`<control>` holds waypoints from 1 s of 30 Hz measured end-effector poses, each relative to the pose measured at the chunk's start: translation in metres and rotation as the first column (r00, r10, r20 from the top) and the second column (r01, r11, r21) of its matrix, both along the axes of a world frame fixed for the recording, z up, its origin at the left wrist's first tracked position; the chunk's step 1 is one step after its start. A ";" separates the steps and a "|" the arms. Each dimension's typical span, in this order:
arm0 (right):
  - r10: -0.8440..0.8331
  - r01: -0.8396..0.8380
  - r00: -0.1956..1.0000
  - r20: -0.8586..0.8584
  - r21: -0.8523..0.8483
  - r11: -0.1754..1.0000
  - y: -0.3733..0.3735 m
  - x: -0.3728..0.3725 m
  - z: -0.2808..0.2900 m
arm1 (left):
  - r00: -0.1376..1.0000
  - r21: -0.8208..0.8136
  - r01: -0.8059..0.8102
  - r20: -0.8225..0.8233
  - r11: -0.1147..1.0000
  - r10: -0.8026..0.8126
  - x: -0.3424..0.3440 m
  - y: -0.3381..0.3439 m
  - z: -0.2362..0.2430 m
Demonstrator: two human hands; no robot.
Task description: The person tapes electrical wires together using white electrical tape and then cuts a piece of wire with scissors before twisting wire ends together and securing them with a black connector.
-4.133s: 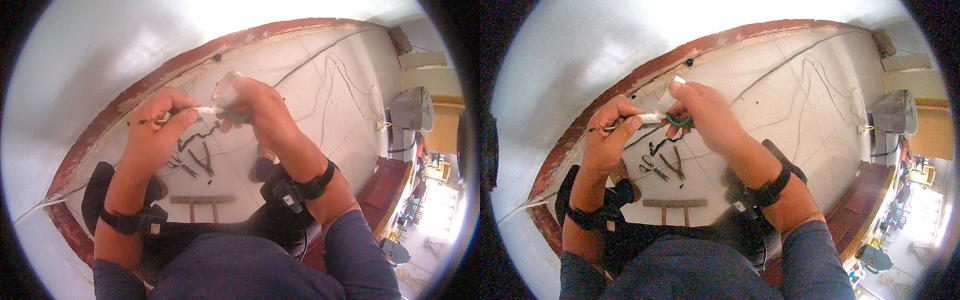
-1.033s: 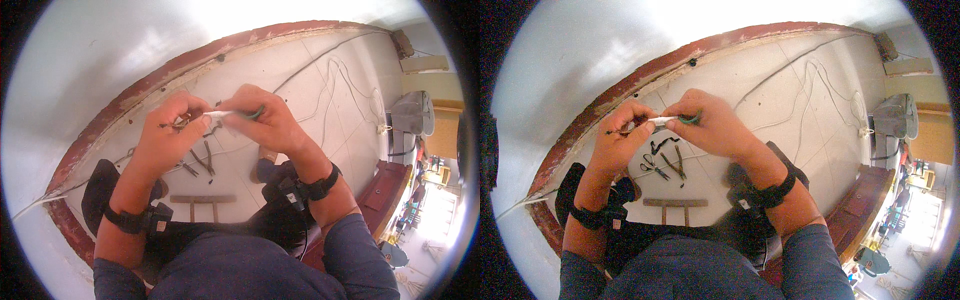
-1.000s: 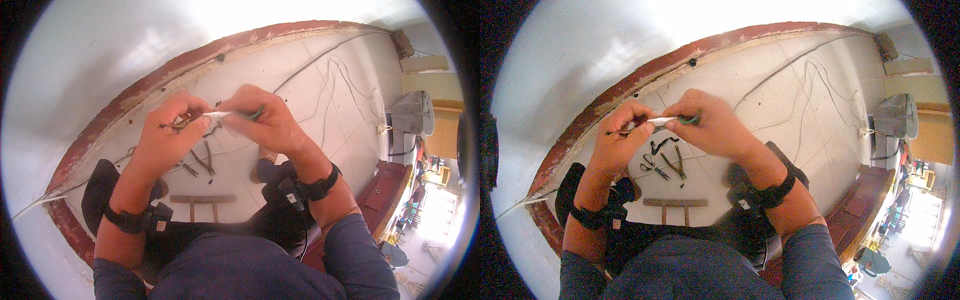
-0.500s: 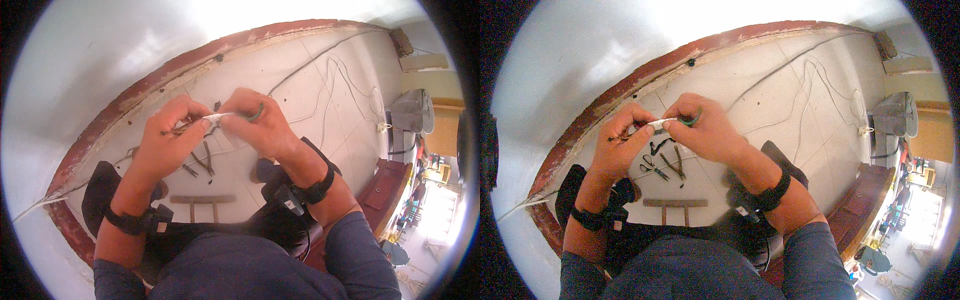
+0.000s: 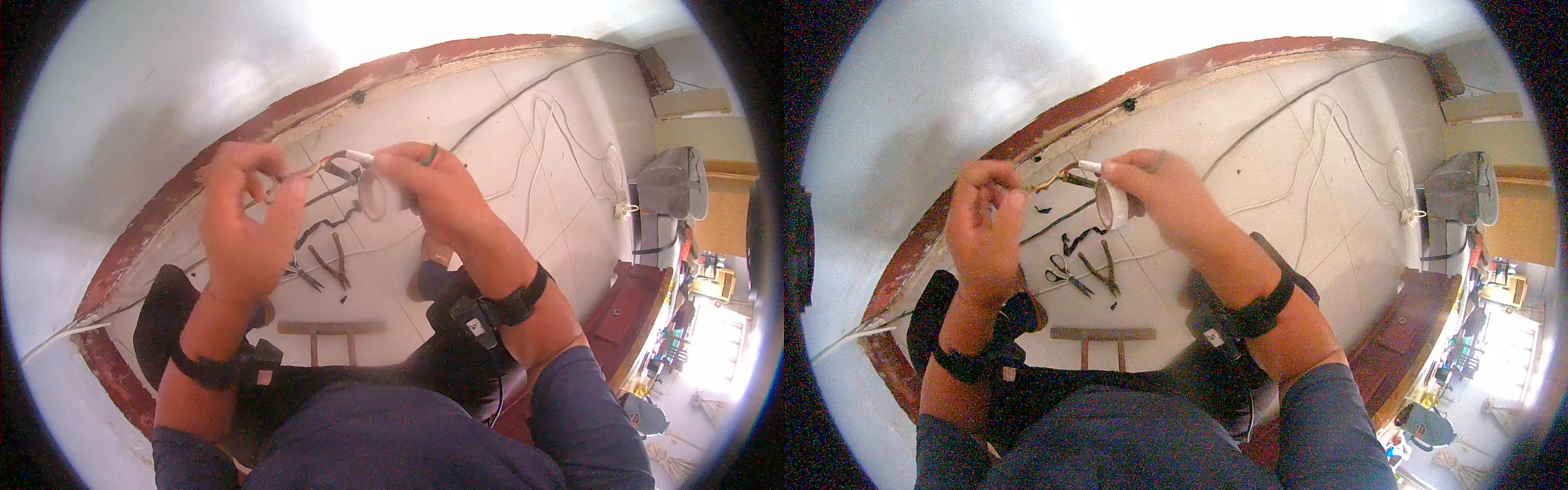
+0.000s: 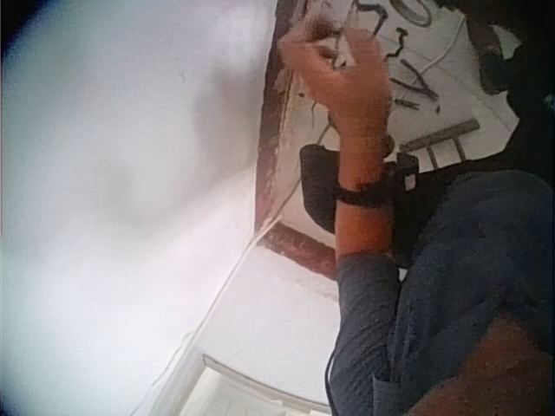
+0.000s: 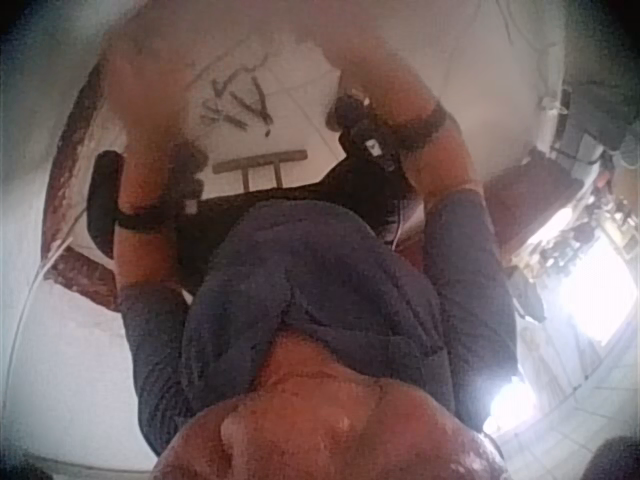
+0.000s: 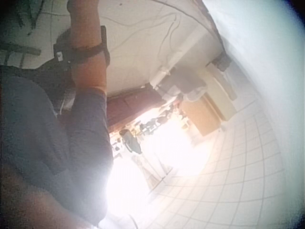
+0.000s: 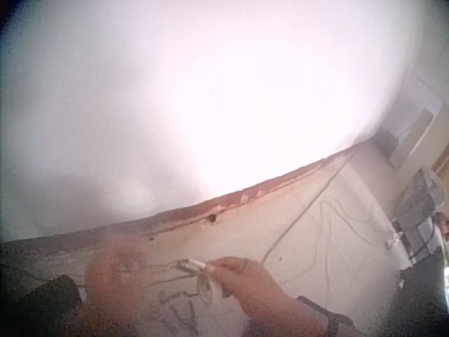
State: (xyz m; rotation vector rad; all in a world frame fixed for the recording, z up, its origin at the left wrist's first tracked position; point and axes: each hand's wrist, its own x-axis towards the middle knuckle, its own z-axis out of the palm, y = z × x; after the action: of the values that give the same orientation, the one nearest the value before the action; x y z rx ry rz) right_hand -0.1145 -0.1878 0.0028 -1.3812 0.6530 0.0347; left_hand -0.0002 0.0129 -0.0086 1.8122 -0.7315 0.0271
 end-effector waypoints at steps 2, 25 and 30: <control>0.001 -0.001 1.000 -0.011 0.021 1.000 -0.001 0.000 0.002 | 0.972 0.028 0.217 -0.099 0.976 -0.213 -0.012 -0.002 0.003; -0.037 0.037 0.999 0.013 0.062 0.997 0.007 0.001 -0.018 | 0.481 -0.085 0.410 -0.826 0.908 -0.295 -0.043 -0.032 -0.028; -0.026 0.005 0.995 0.094 0.221 0.975 0.006 0.000 -0.019 | 0.487 -0.237 0.273 -0.802 0.932 -0.346 -0.046 -0.030 -0.011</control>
State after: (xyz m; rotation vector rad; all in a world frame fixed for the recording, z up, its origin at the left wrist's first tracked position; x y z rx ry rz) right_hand -0.1144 -0.1822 -0.0159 -1.1563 0.5619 0.0272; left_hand -0.0460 -0.0168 -0.0195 1.3353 -0.3176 -1.0012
